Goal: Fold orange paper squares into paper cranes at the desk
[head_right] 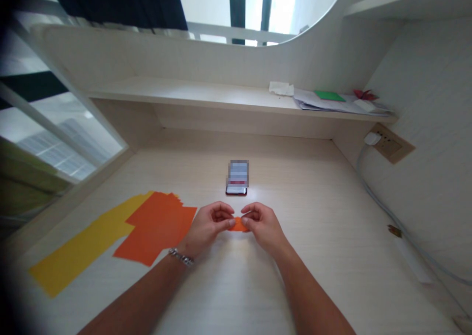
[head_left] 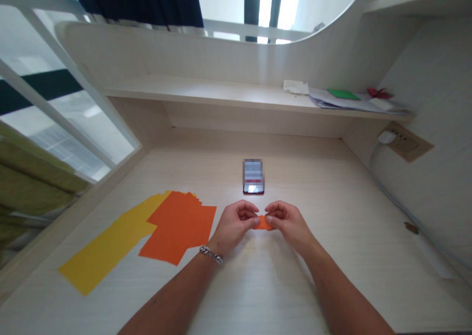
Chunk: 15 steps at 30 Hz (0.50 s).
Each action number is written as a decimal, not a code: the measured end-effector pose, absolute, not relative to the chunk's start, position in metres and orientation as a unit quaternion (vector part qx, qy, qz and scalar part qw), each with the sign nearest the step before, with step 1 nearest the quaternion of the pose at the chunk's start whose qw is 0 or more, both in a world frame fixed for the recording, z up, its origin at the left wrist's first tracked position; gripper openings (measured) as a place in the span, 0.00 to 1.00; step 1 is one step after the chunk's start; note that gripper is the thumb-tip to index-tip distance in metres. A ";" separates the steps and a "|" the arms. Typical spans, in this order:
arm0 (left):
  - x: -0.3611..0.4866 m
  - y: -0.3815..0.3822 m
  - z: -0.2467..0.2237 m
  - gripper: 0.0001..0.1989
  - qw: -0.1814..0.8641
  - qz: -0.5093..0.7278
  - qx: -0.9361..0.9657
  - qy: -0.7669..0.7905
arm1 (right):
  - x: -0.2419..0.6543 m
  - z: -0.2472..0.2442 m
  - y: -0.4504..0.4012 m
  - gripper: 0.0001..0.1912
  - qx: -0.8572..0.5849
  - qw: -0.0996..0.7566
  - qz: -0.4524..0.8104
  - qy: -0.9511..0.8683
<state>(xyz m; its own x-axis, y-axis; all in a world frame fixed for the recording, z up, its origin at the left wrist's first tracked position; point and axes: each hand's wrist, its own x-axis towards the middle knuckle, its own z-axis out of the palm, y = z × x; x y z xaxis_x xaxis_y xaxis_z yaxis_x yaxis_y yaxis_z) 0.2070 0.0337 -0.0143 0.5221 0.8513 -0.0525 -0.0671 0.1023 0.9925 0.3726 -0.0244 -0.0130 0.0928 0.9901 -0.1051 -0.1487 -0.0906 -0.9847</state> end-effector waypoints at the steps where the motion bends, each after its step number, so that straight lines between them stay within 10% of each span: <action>1: 0.207 0.034 -0.014 0.11 0.656 0.349 0.573 0.345 | 0.373 -0.014 -0.024 0.11 -0.512 0.529 0.534 -0.416; 10: 0.209 0.033 -0.012 0.08 0.518 0.442 0.603 0.416 | 0.365 -0.009 -0.027 0.09 -0.623 0.538 0.192 -0.534; 15: 0.211 0.024 -0.005 0.06 0.405 0.445 0.681 0.416 | 0.354 -0.013 -0.024 0.14 -0.571 0.545 0.345 -0.508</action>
